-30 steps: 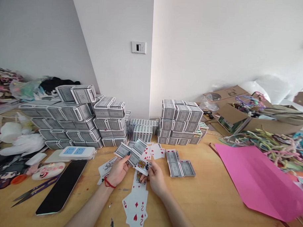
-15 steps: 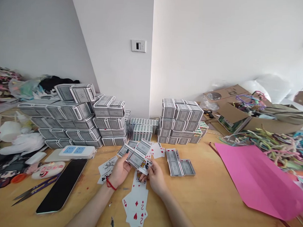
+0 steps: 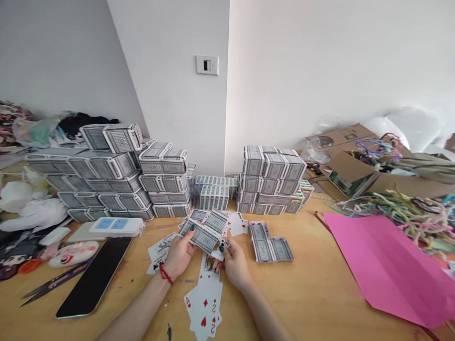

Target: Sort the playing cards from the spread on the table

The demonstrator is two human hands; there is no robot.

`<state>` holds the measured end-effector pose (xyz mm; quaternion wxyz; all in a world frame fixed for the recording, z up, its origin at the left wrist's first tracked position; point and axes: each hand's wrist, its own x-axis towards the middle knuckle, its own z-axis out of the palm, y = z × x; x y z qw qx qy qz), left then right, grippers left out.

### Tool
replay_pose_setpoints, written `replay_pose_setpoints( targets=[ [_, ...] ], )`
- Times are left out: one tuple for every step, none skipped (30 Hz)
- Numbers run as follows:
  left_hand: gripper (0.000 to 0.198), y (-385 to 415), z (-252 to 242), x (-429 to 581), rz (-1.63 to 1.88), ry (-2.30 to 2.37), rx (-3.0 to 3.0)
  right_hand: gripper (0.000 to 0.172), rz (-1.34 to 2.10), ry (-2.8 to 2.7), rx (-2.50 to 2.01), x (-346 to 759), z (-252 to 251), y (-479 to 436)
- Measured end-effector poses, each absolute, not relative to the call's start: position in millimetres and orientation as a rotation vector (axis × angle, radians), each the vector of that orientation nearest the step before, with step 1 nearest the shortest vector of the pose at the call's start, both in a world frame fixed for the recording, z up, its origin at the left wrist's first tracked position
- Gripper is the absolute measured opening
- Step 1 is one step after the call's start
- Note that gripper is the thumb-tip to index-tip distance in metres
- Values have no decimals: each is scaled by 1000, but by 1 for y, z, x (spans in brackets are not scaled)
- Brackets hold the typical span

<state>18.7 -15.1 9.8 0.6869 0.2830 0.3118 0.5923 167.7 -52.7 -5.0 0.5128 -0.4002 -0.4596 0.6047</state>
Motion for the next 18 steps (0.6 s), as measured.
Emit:
replay_pose_setpoints(
  targets=[
    [22,-15,11,19,1324,701,633,25,1448,-1119,-969,167,-6,-53],
    [23,-16,11,20,1324,703,630,25,1443,-1132,-975,167,-7,-53],
    [24,-16,12,21,1325,703,625,26,1441,-1143,-982,166,-7,-52],
    [24,-16,12,21,1328,703,618,27,1439,-1151,-988,166,-8,-52],
    [25,-17,13,22,1330,702,612,28,1440,-1157,-993,166,-8,-52],
    [25,-17,12,22,1334,700,607,28,1441,-1161,-997,165,-8,-52],
    [24,-17,12,22,1337,699,604,29,1442,-1164,-1000,165,-8,-52],
    [23,-17,12,23,1339,700,602,30,1446,-1166,-1000,165,-8,-52],
    [22,-17,11,23,1338,703,605,30,1452,-1166,-998,165,-8,-52],
    [20,-18,11,22,1335,709,612,30,1458,-1166,-996,165,-9,-52],
    [19,-18,11,22,1330,715,622,31,1465,-1165,-993,165,-9,-52],
    [19,-18,12,22,1326,719,633,31,1470,-1163,-990,165,-9,-52],
    [19,-19,12,22,1322,719,646,31,1472,-1162,-988,165,-9,-52],
    [19,-20,13,22,1319,716,658,31,1472,-1161,-986,166,-9,-53],
    [20,-20,15,22,1319,716,671,31,1471,-1162,-986,166,-10,-53],
    [21,-21,16,23,1324,724,684,31,1469,-1165,-988,166,-10,-53],
    [21,-22,17,24,1348,749,697,31,1465,-1169,-994,166,-11,-53],
    [22,-23,18,25,1374,779,711,31,1462,-1176,-1004,166,-11,-53]
  ],
)
